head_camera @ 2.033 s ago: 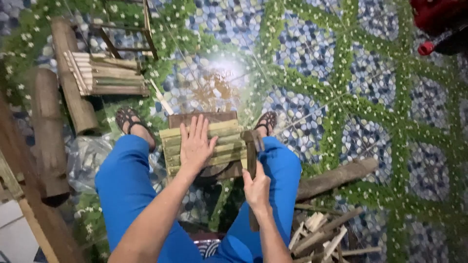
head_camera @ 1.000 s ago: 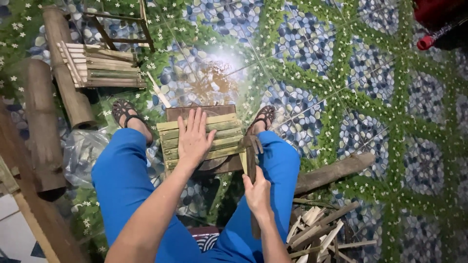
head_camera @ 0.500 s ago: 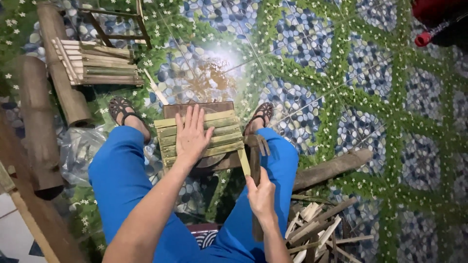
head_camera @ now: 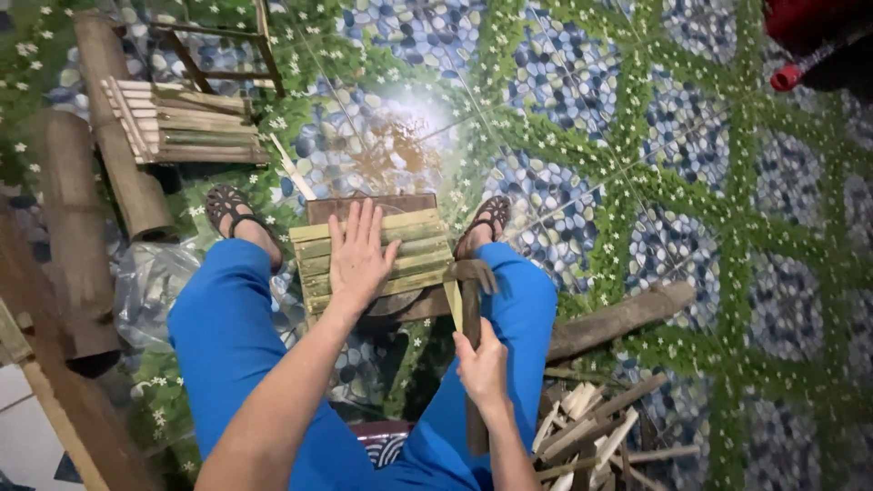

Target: The person hammers nails into a small bamboo stool using a hammer. They hold the stool with one hand and strike nails with the other, repeatedly adjusting the stool's position.

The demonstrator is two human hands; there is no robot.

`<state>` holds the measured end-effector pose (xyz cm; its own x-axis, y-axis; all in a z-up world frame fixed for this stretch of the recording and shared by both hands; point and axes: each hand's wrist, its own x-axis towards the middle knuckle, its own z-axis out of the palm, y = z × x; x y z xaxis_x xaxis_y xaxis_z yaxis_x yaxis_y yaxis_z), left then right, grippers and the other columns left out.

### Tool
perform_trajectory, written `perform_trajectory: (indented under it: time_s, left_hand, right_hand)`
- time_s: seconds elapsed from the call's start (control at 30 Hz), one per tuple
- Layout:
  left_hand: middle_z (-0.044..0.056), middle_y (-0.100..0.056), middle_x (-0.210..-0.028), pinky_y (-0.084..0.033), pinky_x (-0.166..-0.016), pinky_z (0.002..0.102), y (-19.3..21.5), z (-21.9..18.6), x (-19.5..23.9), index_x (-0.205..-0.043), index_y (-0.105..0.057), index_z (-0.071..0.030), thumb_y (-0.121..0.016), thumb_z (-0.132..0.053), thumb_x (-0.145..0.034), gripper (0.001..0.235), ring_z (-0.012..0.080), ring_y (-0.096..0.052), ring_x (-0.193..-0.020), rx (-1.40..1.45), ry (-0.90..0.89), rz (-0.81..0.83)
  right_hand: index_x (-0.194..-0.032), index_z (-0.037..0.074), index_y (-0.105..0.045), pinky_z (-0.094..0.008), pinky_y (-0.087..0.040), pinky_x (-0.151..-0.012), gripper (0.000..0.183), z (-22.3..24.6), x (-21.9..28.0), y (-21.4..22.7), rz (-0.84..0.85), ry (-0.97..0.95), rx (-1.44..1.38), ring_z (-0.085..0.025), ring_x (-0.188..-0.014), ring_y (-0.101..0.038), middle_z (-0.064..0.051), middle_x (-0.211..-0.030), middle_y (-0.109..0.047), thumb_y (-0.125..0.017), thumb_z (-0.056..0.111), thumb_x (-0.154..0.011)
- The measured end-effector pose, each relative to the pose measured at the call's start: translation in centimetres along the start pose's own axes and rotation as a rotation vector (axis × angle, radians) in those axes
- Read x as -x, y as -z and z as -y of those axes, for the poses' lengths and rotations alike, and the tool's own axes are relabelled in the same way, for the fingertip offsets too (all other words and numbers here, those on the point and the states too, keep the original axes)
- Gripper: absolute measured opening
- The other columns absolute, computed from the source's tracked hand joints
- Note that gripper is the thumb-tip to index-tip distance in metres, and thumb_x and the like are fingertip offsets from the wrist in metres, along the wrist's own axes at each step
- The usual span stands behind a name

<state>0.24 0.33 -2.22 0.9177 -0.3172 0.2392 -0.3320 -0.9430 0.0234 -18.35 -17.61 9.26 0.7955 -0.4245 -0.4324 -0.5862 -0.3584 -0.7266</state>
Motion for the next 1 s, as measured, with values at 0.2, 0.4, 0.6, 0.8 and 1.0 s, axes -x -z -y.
perform_trajectory:
  time_s: [0.2, 0.4, 0.6, 0.8, 1.0]
  left_hand:
    - [0.009, -0.026, -0.171, -0.010, -0.130, 0.058, -0.3, 0.1, 0.0, -0.164, -0.030, -0.011, -0.023, -0.059, -0.109, 0.074, 0.0286, -0.021, -0.159, 0.016, -0.017, -0.006]
    - [0.009, -0.043, -0.161, -0.023, -0.125, 0.059, -0.3, 0.7, 0.0, -0.154, -0.050, -0.017, -0.059, -0.046, -0.104, 0.059, 0.0291, -0.039, -0.150, 0.442, 0.030, -0.172]
    - [0.022, -0.066, -0.130, -0.043, -0.108, 0.047, 0.0, 10.1, 3.1, -0.132, -0.064, 0.000, -0.062, -0.020, -0.098, 0.038, 0.0373, -0.060, -0.123, 0.878, 0.603, -0.455]
    - [0.004, -0.064, -0.081, -0.040, -0.073, 0.040, -3.3, 12.3, 4.1, -0.089, -0.069, -0.011, -0.062, -0.040, -0.100, 0.032, 0.0169, -0.049, -0.078, 1.240, 1.091, 0.039]
    - [0.009, -0.071, -0.105, -0.043, -0.079, 0.044, 0.6, 9.5, 2.2, -0.103, -0.076, -0.004, -0.067, -0.041, -0.098, 0.038, 0.0234, -0.060, -0.093, 1.603, 1.378, 0.063]
  right_hand:
    - [-0.085, 0.005, -0.054, -0.037, -0.046, -0.041, 0.019, 0.4, -1.0, 0.0, 0.027, 0.059, -0.569, -0.019, -0.044, -0.051, -0.010, -0.062, -0.056, -0.066, 0.014, -0.097]
    - [-0.101, 0.002, -0.061, -0.041, -0.046, -0.029, 0.009, -1.9, -3.7, -0.8, -0.055, -0.032, -0.814, -0.024, -0.039, -0.054, -0.015, -0.066, -0.055, -0.066, 0.006, -0.095]
    - [-0.111, 0.001, -0.059, -0.038, -0.039, -0.038, 0.018, -1.0, -2.6, -0.6, -0.017, -0.057, -0.843, -0.021, -0.043, -0.045, -0.012, -0.067, -0.051, -0.064, 0.006, -0.095]
    - [-0.115, 0.002, -0.060, -0.042, -0.039, -0.044, 0.017, -0.1, -1.5, -0.8, 0.036, -0.093, -0.788, -0.023, -0.049, -0.046, -0.014, -0.074, -0.051, -0.063, 0.009, -0.100]
    - [-0.108, 0.001, -0.055, -0.042, -0.039, -0.042, 0.014, -1.8, -2.1, -1.2, 0.007, -0.048, -0.778, -0.025, -0.047, -0.046, -0.014, -0.071, -0.050, -0.064, 0.008, -0.099]
